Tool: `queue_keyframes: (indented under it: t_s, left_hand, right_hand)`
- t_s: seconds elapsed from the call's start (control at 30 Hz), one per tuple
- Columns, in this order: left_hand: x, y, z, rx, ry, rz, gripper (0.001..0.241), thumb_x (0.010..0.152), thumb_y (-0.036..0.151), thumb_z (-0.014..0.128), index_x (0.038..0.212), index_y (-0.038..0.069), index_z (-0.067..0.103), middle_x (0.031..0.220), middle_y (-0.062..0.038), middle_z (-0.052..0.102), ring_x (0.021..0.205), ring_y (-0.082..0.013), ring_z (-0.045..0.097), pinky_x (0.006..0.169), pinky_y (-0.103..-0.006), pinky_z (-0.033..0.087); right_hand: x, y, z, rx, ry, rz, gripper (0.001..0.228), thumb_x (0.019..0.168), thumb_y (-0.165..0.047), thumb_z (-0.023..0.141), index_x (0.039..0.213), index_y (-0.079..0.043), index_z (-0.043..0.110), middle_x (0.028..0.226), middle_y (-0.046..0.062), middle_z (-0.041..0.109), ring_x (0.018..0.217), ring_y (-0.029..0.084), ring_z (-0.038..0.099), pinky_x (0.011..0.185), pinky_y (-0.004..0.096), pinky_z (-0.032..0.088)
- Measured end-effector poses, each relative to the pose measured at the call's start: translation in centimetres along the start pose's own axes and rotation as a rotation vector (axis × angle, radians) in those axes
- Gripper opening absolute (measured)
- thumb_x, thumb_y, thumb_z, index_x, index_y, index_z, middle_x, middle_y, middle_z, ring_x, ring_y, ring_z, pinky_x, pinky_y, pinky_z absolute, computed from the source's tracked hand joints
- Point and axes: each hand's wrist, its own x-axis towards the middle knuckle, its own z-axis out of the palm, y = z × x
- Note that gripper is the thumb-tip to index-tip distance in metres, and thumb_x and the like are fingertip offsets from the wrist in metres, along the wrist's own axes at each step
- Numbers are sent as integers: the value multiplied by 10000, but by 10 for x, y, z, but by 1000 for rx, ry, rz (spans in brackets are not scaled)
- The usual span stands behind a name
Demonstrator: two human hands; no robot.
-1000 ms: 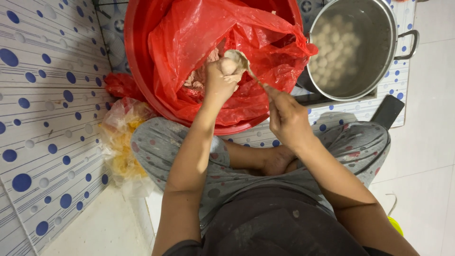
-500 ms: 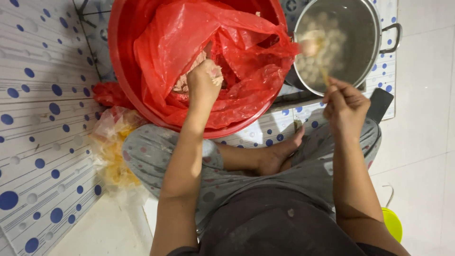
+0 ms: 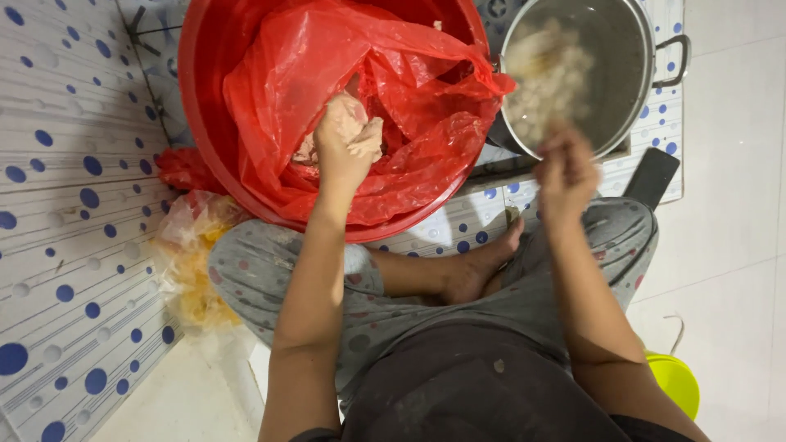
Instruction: Forming meatballs by squeezing meat dough through the hand and scooping them into a pot of water with a spoon.
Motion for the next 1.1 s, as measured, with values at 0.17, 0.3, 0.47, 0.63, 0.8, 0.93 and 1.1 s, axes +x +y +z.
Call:
queue_keyframes:
  t_s: [0.17, 0.3, 0.47, 0.63, 0.8, 0.93, 1.1]
  left_hand:
    - [-9, 20, 8, -111, -233, 243, 354, 895, -176, 553, 1179, 33, 523, 977, -99, 603, 492, -53, 497, 404, -185, 445]
    - [-3, -14, 2, 576, -215, 714, 356, 887, -79, 635, 1178, 97, 743, 1159, -159, 705, 947, -345, 684, 801, -446, 577]
    - [-2, -17, 11, 297, 54, 507, 123, 972, 143, 698, 869, 88, 735, 845, -77, 738, 748, -182, 656, 715, -312, 539]
    - [15, 8, -13, -652, 302, -580, 378, 962, 444, 644, 968, 66, 668, 726, -48, 658, 724, -218, 709, 803, -405, 655]
    - [21, -13, -15, -881, 369, -804, 403, 1000, 471, 573, 953, 86, 681, 736, -64, 642, 707, -248, 675, 754, -394, 658]
    - [5, -15, -7, -901, 261, -753, 441, 1005, 502, 536, 834, 120, 674, 725, -58, 675, 717, -250, 694, 766, -415, 630]
    - [17, -83, -18, -913, 268, -677, 394, 1070, 402, 410, 968, 102, 643, 909, -78, 704, 853, -289, 724, 913, -536, 610]
  right_hand:
    - [-36, -64, 49, 62, -448, 231, 148, 986, 38, 621, 969, -49, 740, 739, 114, 705, 493, 154, 596, 400, 256, 443]
    - [-28, -100, 69, 527, -521, 774, 225, 977, 38, 559, 1153, 136, 659, 561, 119, 545, 288, 33, 339, 242, 206, 287]
    - [-16, -109, 67, 244, -602, 429, 211, 979, 0, 615, 1156, 33, 725, 593, 86, 602, 399, 88, 446, 392, 233, 386]
    - [-30, -118, 65, -303, -545, -287, 218, 1011, -63, 658, 1196, -75, 773, 788, 57, 702, 661, 214, 688, 632, 288, 560]
    - [-58, -94, 74, -472, -542, -621, 285, 977, -51, 590, 1213, -103, 741, 839, 52, 634, 621, 231, 662, 560, 326, 569]
    - [-49, -67, 91, -658, -439, -771, 332, 994, -59, 532, 1255, -132, 723, 849, 23, 603, 574, 168, 631, 508, 303, 556]
    - [-40, -73, 94, -255, -454, -534, 336, 974, 56, 577, 1245, -54, 743, 838, 115, 649, 685, 322, 686, 574, 363, 559]
